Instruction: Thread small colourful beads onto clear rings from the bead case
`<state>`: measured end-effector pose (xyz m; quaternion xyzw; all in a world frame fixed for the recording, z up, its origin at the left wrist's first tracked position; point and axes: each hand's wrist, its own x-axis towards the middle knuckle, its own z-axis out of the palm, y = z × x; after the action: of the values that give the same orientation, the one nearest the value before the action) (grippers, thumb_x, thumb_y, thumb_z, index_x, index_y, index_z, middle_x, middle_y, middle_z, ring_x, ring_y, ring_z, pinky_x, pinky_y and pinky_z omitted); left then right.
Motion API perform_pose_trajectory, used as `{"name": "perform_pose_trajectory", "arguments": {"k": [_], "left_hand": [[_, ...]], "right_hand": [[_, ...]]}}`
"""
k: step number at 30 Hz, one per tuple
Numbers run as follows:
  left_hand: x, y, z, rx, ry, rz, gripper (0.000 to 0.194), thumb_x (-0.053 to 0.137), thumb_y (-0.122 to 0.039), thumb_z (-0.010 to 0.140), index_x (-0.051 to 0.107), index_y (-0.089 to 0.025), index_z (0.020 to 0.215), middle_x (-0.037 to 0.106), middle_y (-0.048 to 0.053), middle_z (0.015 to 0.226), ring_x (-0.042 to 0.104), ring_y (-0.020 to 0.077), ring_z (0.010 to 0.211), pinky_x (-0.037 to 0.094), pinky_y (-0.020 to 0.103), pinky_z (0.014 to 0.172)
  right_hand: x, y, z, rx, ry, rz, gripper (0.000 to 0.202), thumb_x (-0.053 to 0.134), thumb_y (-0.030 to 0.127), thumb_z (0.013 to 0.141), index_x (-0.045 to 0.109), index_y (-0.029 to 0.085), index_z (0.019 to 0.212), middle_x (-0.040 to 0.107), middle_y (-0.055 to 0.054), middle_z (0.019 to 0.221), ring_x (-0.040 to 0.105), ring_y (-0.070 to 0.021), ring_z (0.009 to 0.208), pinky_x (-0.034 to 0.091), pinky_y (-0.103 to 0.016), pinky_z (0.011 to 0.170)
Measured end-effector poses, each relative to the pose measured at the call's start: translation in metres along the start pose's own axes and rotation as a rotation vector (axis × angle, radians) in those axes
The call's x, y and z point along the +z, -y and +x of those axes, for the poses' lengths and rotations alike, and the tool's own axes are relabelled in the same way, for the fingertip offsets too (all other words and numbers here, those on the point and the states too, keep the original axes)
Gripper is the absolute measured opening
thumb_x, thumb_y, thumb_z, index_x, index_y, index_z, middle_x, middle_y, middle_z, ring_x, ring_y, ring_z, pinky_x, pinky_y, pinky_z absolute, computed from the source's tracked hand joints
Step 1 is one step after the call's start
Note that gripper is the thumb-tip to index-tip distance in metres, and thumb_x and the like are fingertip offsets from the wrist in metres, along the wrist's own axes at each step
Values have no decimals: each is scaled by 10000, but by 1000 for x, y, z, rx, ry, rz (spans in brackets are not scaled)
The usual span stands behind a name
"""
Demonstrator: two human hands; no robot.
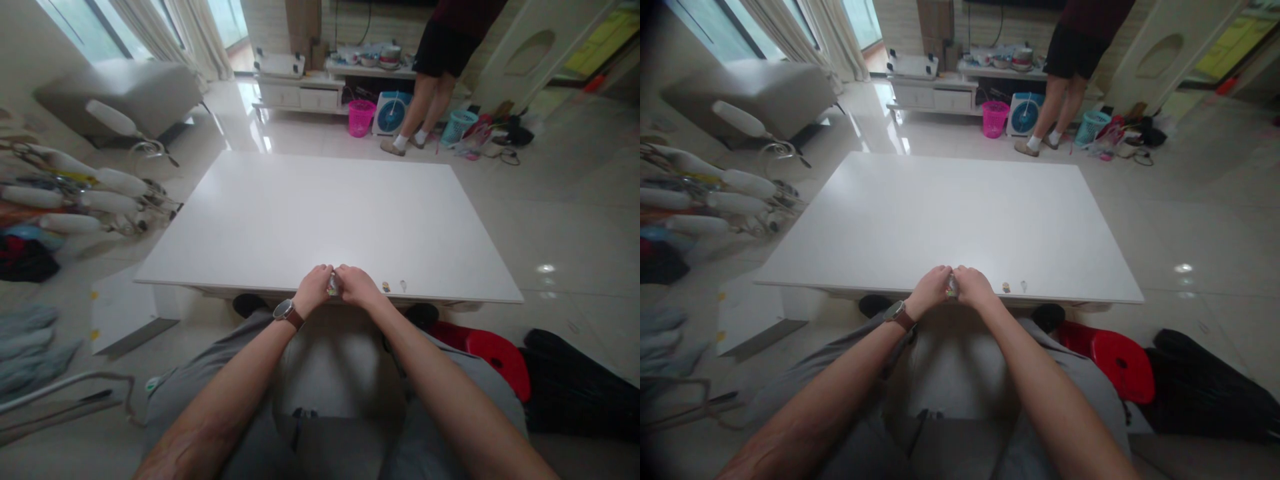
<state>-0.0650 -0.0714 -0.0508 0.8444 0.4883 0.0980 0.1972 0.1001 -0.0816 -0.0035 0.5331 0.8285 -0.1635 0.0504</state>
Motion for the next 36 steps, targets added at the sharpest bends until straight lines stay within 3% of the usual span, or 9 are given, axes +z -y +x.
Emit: {"name": "perform_pose_trajectory", "arguments": {"k": [12,21,36], "left_hand": [[0,-1,0,-8,9,-19,167,575,-126,861,540,-190,1012,626,116,1060,579,256,995,502,384,873],[-1,-1,1,2,-9,-31,137,572,-159,878,532,-185,1007,632,117,1047,585,252,979,502,377,871],[0,0,0,0,2,-38,198,609,-138,843,526,-192,1015,626,110,1067,579,255,997,510,388,877]], "right_hand": [[-3,1,0,6,19,-16,344,634,118,825,595,154,1166,675,-129,1148,664,-245,1030,496,-305,865],[-1,10,2,52,18,-22,386,626,206,876,566,147,1253,659,-161,1197,656,-279,1059,517,-355,880],[-6,3,3,24,18,45,423,754,269,783,618,164,1169,706,-138,1165,681,-274,1054,498,-322,873]]}}
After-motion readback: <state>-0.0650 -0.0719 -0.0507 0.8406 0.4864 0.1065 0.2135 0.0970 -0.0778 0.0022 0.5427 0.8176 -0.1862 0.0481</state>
